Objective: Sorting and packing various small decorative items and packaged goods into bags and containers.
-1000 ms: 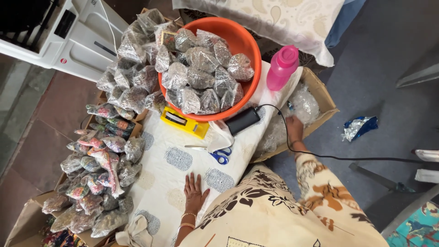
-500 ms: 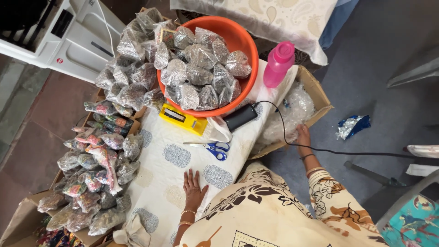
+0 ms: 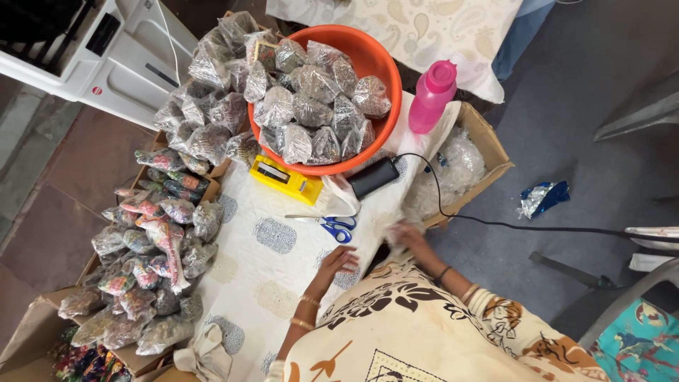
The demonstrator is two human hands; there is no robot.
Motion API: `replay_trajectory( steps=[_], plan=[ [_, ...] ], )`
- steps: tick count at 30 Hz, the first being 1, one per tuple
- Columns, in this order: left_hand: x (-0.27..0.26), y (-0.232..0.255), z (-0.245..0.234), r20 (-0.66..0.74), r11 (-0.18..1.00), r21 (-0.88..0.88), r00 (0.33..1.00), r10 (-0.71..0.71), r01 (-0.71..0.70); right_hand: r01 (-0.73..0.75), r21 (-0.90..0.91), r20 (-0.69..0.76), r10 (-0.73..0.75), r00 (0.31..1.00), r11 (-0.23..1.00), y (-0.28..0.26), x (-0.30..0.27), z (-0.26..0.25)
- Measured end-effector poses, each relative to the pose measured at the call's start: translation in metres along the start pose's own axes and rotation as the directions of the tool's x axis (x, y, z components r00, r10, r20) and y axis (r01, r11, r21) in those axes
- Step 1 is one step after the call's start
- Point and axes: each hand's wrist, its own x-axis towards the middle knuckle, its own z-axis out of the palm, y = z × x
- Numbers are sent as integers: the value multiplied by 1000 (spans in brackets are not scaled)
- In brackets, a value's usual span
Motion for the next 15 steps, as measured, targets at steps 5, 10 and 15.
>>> replay_trajectory(
  steps=[5,10,15],
  plan=[
    [31,33,30,6,989,-126,997,-73,73,301,-376,441,-117,890,876,-57,5,54],
    [50,6,-2,-60,968,-52,969,242,-245,432,-472,502,-168,848,768,-27,20,28],
    [21,28,-11,-94,929,-229,956,277,-291,82,-84,-158,-95,983,993,29,43,-17]
  ],
)
